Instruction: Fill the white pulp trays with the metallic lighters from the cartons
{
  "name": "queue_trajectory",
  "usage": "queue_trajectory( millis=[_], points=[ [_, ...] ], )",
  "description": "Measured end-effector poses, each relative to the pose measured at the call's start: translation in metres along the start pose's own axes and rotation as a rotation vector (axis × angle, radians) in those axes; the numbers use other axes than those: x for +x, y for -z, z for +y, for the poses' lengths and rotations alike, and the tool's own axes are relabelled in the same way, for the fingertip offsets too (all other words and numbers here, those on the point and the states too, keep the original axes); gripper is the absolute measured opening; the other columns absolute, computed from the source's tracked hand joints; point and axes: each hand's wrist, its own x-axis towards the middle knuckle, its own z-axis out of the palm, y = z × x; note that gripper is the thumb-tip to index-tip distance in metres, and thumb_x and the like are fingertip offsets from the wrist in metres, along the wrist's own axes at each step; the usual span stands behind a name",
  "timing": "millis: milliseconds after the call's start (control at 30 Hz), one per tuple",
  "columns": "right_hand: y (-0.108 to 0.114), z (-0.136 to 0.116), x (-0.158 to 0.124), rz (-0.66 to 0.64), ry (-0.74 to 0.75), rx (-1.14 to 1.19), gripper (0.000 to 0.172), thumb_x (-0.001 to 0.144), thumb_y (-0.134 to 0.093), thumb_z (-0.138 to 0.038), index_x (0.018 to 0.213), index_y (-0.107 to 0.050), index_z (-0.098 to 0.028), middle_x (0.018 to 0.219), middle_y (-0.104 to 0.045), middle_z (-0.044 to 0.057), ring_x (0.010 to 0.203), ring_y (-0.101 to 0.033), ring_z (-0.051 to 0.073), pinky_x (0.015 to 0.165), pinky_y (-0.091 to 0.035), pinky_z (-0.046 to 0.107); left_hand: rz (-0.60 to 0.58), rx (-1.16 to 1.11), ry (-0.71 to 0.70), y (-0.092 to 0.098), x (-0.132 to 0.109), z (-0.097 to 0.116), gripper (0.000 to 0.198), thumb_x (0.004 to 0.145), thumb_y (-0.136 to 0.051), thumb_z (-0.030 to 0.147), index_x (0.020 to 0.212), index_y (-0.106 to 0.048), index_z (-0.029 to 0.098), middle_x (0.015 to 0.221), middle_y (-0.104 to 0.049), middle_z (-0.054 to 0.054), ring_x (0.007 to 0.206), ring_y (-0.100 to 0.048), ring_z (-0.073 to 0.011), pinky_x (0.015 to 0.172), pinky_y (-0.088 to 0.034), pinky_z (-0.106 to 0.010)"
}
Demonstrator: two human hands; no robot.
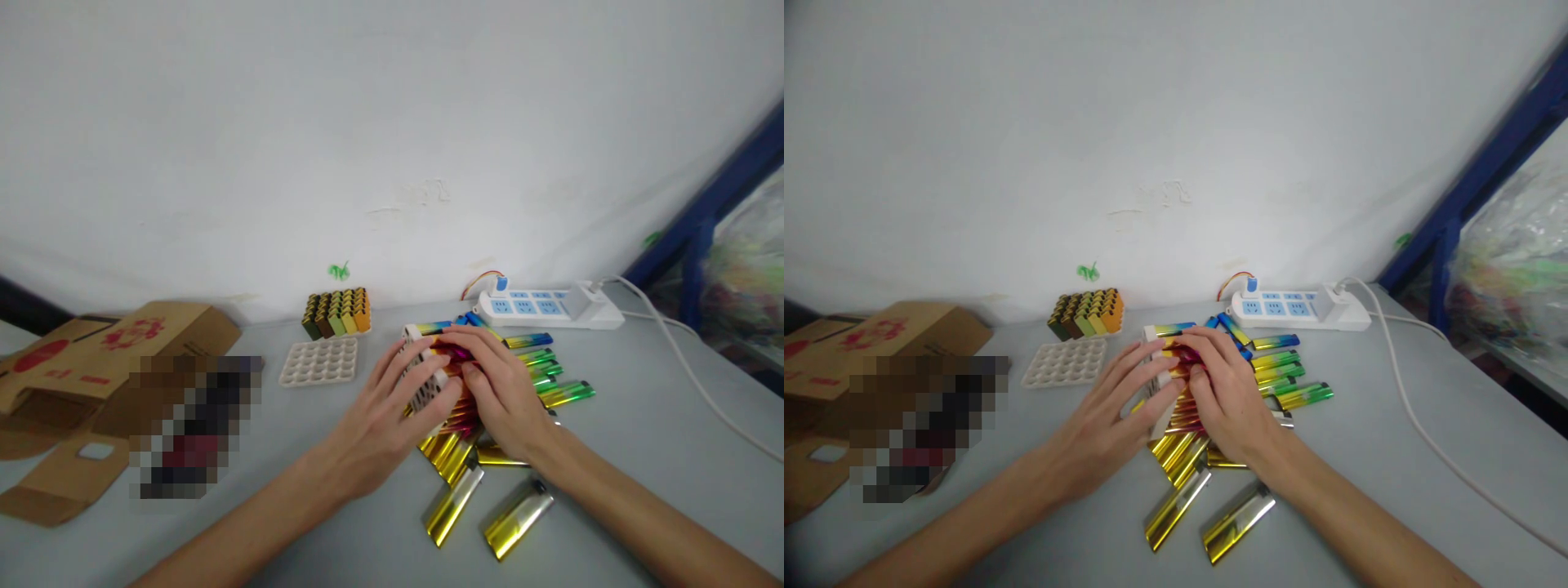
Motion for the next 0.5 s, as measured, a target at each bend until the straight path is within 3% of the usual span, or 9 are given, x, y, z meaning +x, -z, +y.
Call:
queue_trajectory(
  millis=[133,500],
  points=[
    [-0.001,0.003,0.0,-0.019,-0.032,0.006,0.038,0.103,-0.04,-0.014,0.129,-0.066,-0.022,0.135,-0.069,0.013,0.129,-0.065,0.027,0.112,-0.053,0.051,-0.011,-0.021,0.012,0.004,0.0,0.0,0.045,0.1,-0.064,0.006,0.143,-0.059,0.017,0.142,-0.063,-0.016,0.149,-0.047,-0.0346,0.127,-0.042,-0.062],
    [0.002,0.006,0.002,-0.095,-0.031,-0.002,0.035,0.102,-0.04,-0.013,0.119,-0.069,-0.022,0.121,-0.073,0.011,0.118,-0.069,0.027,0.105,-0.056,0.048,0.045,-0.044,0.036,-0.007,-0.009,-0.002,0.051,0.095,-0.067,0.003,0.143,-0.059,0.017,0.146,-0.058,-0.018,0.151,-0.045,-0.0341,0.128,-0.04,-0.063]
  ],
)
